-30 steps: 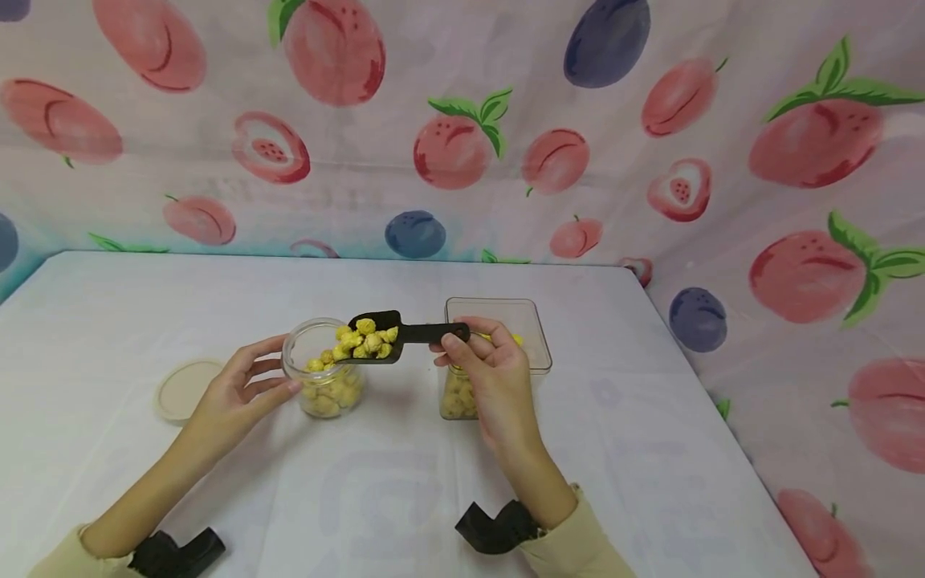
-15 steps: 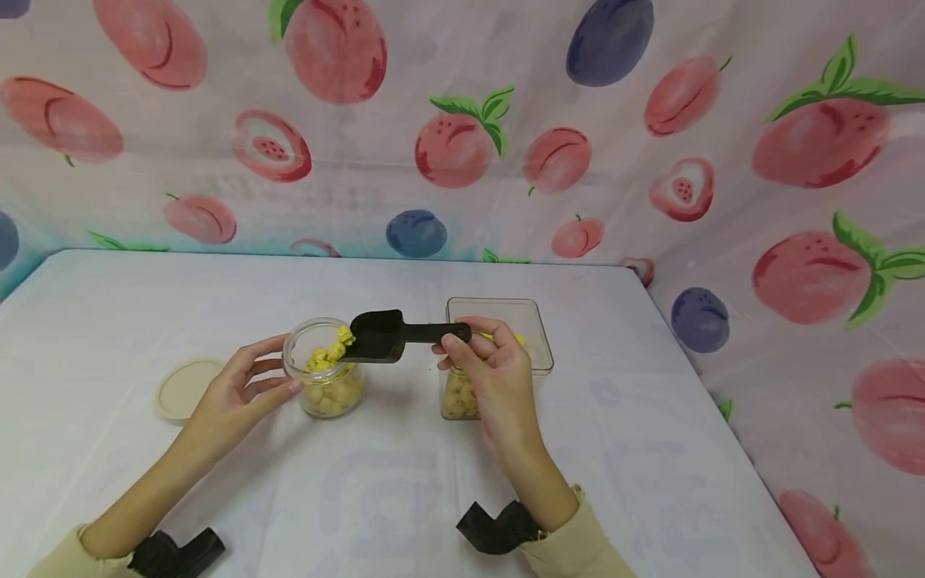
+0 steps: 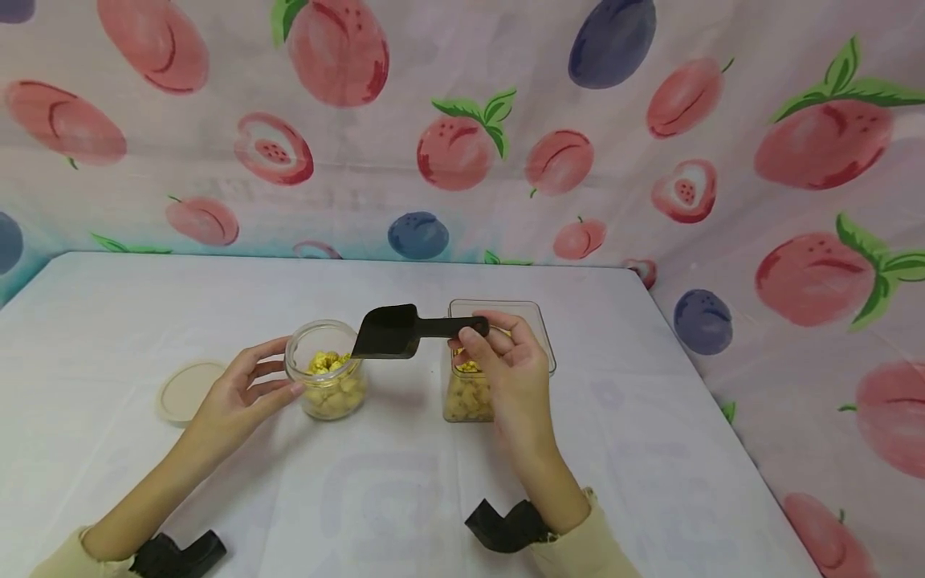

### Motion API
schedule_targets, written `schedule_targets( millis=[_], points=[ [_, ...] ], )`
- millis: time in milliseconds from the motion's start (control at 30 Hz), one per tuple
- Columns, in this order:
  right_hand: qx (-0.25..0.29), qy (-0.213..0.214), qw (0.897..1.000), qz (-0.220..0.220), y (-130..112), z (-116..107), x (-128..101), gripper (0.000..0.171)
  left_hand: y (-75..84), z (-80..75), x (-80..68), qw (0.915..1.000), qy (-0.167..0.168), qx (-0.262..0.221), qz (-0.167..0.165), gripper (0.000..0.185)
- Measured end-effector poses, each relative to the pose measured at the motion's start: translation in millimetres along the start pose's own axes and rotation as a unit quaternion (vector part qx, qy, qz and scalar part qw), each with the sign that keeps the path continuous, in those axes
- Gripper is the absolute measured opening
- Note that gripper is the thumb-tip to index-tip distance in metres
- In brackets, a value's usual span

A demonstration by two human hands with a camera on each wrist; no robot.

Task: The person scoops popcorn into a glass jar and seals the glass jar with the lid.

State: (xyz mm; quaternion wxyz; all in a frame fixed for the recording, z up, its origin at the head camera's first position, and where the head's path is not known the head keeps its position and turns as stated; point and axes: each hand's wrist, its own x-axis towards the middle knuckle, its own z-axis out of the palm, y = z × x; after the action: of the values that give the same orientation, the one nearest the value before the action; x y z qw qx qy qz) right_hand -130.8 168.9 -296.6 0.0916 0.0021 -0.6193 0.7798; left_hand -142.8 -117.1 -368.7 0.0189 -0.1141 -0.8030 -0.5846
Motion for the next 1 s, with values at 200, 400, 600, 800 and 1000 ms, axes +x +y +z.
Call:
schedule_targets(
  millis=[200,400,600,800,1000],
  points=[
    [0.047,0.044,0.997,-0.048,-14,-14,7,0.019,1.2,-0.3,-0.4,1.0,-0.003,0.0,-0.005,0.057],
    [0.108,0.071,0.988,-0.089,-25,-26,12,0.018,1.5,-0.1,0.4,1.0,0.0,-0.005,-0.002,0.056],
    [0.146,0.088,0.975,-0.142,-31,-39,17,0.022,4.7,1.2,-2.8,0.9976,0.048,0.035,0.036,0.066],
    [0.127,0.095,0.972,-0.171,-32,-48,21,0.023,18.7,6.4,-9.5,0.9771,0.121,0.058,0.165,0.07],
    [0.114,0.1,0.972,-0.181,-33,-52,24,0.024,35.3,13.9,-17.0,0.9636,0.104,0.065,0.238,0.067]
  ],
)
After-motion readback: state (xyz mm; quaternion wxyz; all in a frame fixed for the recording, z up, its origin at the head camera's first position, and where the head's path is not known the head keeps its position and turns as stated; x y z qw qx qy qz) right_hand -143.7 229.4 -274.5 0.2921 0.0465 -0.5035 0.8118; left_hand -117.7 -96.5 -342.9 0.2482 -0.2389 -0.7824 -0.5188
